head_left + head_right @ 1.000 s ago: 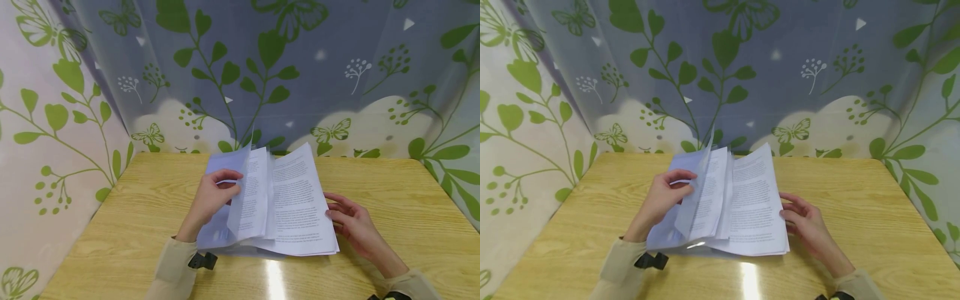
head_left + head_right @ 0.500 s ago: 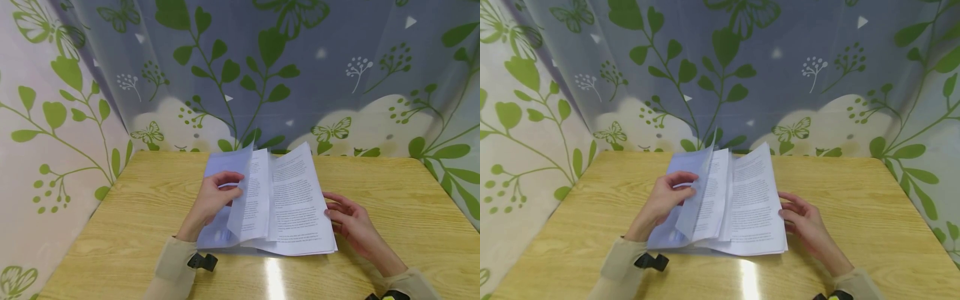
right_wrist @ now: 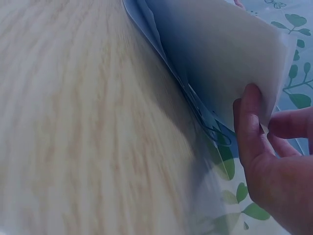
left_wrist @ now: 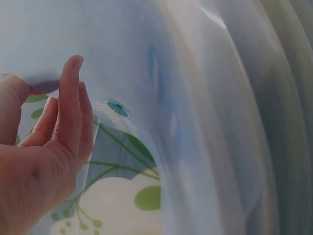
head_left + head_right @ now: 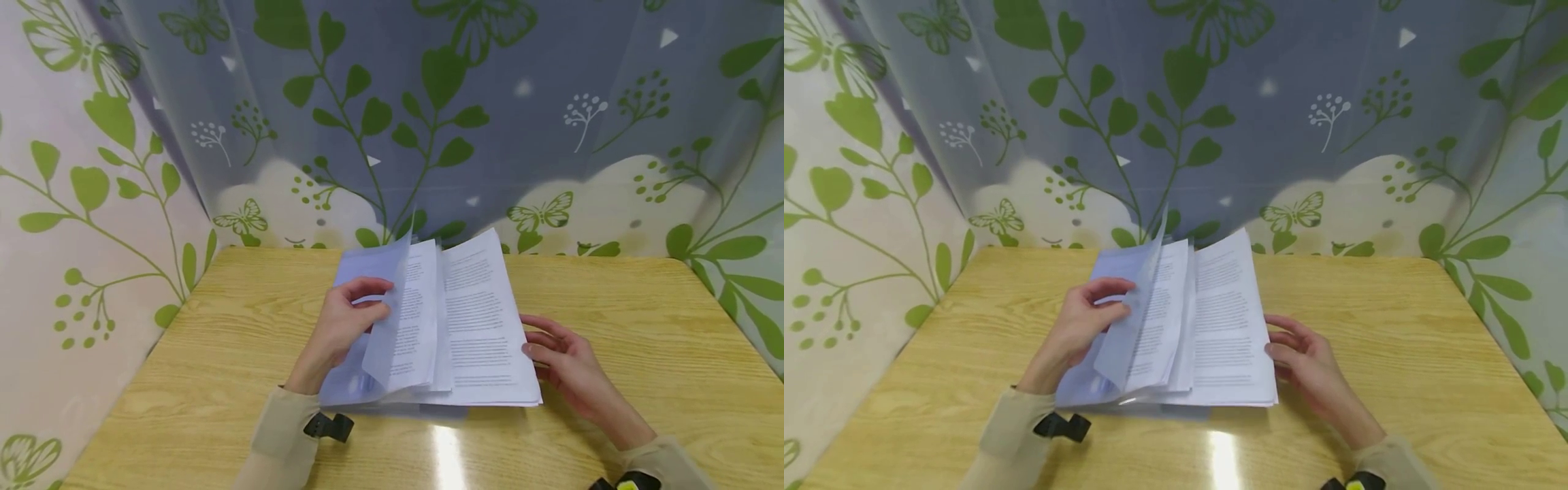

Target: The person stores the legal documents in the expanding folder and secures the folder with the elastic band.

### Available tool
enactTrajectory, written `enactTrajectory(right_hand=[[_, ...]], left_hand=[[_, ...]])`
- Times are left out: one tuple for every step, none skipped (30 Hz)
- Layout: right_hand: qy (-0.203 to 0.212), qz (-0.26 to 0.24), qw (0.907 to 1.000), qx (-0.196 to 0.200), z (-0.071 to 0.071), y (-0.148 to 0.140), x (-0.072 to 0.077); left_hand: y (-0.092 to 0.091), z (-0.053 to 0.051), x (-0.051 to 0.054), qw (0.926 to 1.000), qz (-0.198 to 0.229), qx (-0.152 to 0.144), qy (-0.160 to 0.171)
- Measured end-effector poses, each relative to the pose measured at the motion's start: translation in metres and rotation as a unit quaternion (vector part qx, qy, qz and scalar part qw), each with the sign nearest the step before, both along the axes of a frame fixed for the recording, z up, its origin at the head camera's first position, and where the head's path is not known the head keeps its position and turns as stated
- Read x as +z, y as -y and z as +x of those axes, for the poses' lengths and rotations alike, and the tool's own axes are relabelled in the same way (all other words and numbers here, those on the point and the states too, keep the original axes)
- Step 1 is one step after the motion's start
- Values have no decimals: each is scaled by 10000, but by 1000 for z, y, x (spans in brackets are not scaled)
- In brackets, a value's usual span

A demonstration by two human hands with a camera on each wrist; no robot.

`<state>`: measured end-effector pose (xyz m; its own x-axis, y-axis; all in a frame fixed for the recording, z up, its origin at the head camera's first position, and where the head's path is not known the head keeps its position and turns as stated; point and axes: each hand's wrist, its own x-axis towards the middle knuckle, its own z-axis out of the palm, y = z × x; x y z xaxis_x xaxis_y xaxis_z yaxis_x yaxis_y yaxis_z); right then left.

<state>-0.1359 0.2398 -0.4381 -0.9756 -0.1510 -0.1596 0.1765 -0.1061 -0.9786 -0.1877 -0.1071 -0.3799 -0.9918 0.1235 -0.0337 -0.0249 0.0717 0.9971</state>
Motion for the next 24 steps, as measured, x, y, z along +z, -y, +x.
enactTrajectory(right_hand=[[-10, -7, 10000, 21, 0, 1, 0], [-21, -10, 10000, 35, -1, 2, -1], [-31, -8, 10000, 46, -1, 4, -1], [-45, -9, 10000, 59, -2, 5, -1], [-48, -4, 10000, 69, -2, 6, -1], [-51, 6, 10000, 71, -2, 7, 0], [-52, 12, 10000, 78, -2, 8, 0], [-55, 22, 9999, 81, -2, 8, 0], [-58, 26, 9999, 86, -2, 9, 0], [-61, 33, 9999, 90, -2, 9, 0], [-60, 40, 9999, 95, -2, 9, 0], [-63, 39, 9999, 103, -2, 9, 0], [-72, 36, 9999, 114, -2, 9, -1], [-73, 34, 9999, 120, -2, 9, -1], [-78, 42, 9999, 127, -2, 9, -1], [-79, 40, 9999, 131, -2, 9, -1], [-79, 35, 9999, 134, -1, 9, -1], [-78, 36, 9999, 134, -1, 9, -1], [-77, 29, 9999, 137, -1, 10, -1], [-76, 18, 9999, 141, -1, 10, -1], [-77, 0, 9999, 147, -1, 10, -1], [-75, -23, 9999, 151, -1, 10, 0], [-78, -40, 9998, 159, -1, 10, 0], [-78, -55, 9998, 162, -1, 10, 0]], left_hand=[[0, 0, 0, 10000, -4, 21, -2], [1, 0, 0, 10000, -2, 44, -7], [1, 0, 0, 10000, 1, 63, -10], [1, 0, 0, 10000, -1, 85, -12], [2, 0, 0, 9999, -5, 110, -5], [2, 0, 0, 9999, -4, 130, -6], [2, 0, 0, 9999, -7, 148, 1], [2, 0, 0, 9999, -12, 166, 2], [2, 0, 0, 9998, -18, 183, 6], [1, 0, 1, 9998, -23, 202, 12], [1, 0, 0, 9998, -24, 220, 14], [0, 0, 0, 9997, -24, 233, 5], [0, 1, 0, 9997, -30, 243, 0], [0, 0, -1, 9997, -32, 247, -10], [-1, 1, -2, 9997, -31, 250, -17], [-1, 0, -2, 9997, -26, 254, -26], [-2, 0, -3, 9997, -22, 253, -31], [-2, 0, -3, 9997, -17, 251, -41], [-3, 0, -3, 9997, -16, 248, -50], [-3, 0, -3, 9997, -12, 246, -57], [-4, 0, -3, 9997, -16, 246, -64], [-4, 0, -3, 9997, -17, 244, -69], [-4, 0, -3, 9997, -21, 239, -72], [-4, 0, -3, 9997, -24, 238, -74]])
